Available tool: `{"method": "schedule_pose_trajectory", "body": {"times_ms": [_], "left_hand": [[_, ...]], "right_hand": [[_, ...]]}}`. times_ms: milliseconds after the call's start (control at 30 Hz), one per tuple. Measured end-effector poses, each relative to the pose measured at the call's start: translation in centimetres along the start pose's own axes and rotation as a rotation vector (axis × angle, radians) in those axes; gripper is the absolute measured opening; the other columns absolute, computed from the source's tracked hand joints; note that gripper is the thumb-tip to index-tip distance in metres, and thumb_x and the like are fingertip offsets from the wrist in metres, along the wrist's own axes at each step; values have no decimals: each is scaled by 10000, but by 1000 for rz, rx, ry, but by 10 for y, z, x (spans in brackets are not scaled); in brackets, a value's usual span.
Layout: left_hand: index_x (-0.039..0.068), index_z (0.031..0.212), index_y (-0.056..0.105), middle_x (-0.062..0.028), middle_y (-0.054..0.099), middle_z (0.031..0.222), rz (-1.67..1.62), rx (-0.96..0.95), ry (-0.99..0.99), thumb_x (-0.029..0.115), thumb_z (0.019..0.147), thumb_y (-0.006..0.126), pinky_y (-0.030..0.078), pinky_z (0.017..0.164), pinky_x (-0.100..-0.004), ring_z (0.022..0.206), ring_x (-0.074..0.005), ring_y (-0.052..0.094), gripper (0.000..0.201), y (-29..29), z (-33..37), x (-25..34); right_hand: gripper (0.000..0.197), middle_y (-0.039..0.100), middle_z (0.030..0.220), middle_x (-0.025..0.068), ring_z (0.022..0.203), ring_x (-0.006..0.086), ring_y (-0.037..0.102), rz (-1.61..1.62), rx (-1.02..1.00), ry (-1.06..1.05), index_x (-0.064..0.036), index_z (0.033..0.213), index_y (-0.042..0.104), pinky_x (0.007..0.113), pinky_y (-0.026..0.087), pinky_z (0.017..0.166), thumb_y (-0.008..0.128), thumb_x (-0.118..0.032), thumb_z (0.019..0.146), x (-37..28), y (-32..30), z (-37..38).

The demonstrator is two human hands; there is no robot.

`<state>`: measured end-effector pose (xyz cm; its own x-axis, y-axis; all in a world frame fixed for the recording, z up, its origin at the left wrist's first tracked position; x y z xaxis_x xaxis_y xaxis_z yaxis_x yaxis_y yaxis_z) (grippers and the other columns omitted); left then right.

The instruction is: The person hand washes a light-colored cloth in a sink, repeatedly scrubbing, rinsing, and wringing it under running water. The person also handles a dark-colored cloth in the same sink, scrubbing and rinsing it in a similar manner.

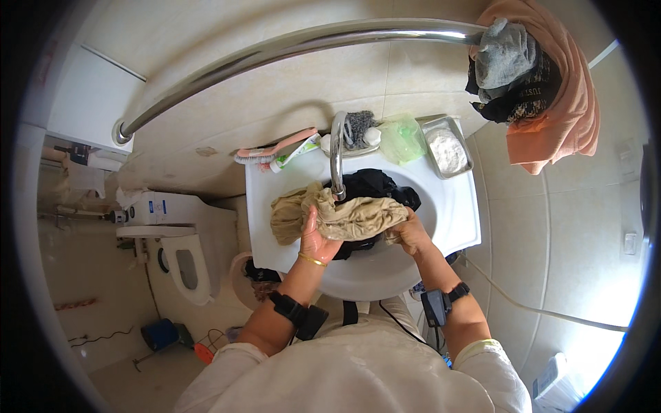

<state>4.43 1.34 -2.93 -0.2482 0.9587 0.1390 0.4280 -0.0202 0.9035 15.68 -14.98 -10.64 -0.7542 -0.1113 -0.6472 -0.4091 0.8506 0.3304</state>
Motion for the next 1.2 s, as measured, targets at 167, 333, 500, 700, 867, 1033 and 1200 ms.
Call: {"method": "schedule_pose_trajectory", "body": {"times_ms": [167,333,500,700,867,1033,1200], "left_hand": [[99,1177,544,-67,557,1220,184,235,-3,356,899,537,369,999,-439,1151,-260,493,378,-43,22,-12],[73,1204,507,-45,529,1235,-3,-502,-172,253,929,464,425,938,-353,1122,-197,505,331,-12,29,-41],[78,1207,510,-48,557,1206,262,176,-12,221,937,476,379,997,-386,1134,-219,514,308,-26,7,-38],[78,1215,517,-71,562,1204,156,84,-137,258,943,448,407,975,-378,1114,-230,530,333,-20,13,-28],[86,1154,550,-42,598,1124,285,211,-125,192,921,486,452,907,-344,1034,-199,572,265,-27,14,-47],[75,1182,535,-66,581,1168,188,51,-119,174,906,523,382,992,-381,1099,-224,535,294,-19,15,-52],[71,1244,494,-58,508,1276,414,409,-170,280,914,538,351,1008,-393,1183,-228,467,393,-77,23,-51]], "right_hand": [[417,565,1021,140,863,250,574,-348,99,-423,-2,1120,450,346,501,713,573,27,722,-32,59,-77],[509,467,1218,227,1090,447,439,-1088,205,-841,-19,1064,490,499,414,890,680,-231,643,-50,121,-75],[432,590,896,245,832,409,578,-628,534,-409,18,1055,503,423,475,785,647,-190,704,-68,65,-29],[601,526,1047,218,946,377,545,-961,204,-865,-44,1247,478,407,469,835,643,-89,671,-50,95,-85],[345,552,964,231,876,402,553,-864,329,-834,-31,980,572,451,479,722,636,-195,683,-58,82,-66],[342,568,970,269,915,408,562,-649,486,-367,-10,954,562,448,469,768,607,-278,746,-62,15,-17],[544,438,1193,294,1023,455,530,-1374,402,-62,-39,1203,436,466,454,877,613,-326,775,5,6,-8]]}}
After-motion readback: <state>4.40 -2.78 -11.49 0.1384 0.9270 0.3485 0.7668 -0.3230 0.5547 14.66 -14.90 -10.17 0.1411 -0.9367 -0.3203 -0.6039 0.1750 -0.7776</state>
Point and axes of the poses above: each hand's wrist, its own z-axis towards the middle knuckle, its own y-axis out of the palm, x = y × z, the point moved 5 cm from there along z, towards the middle knuckle
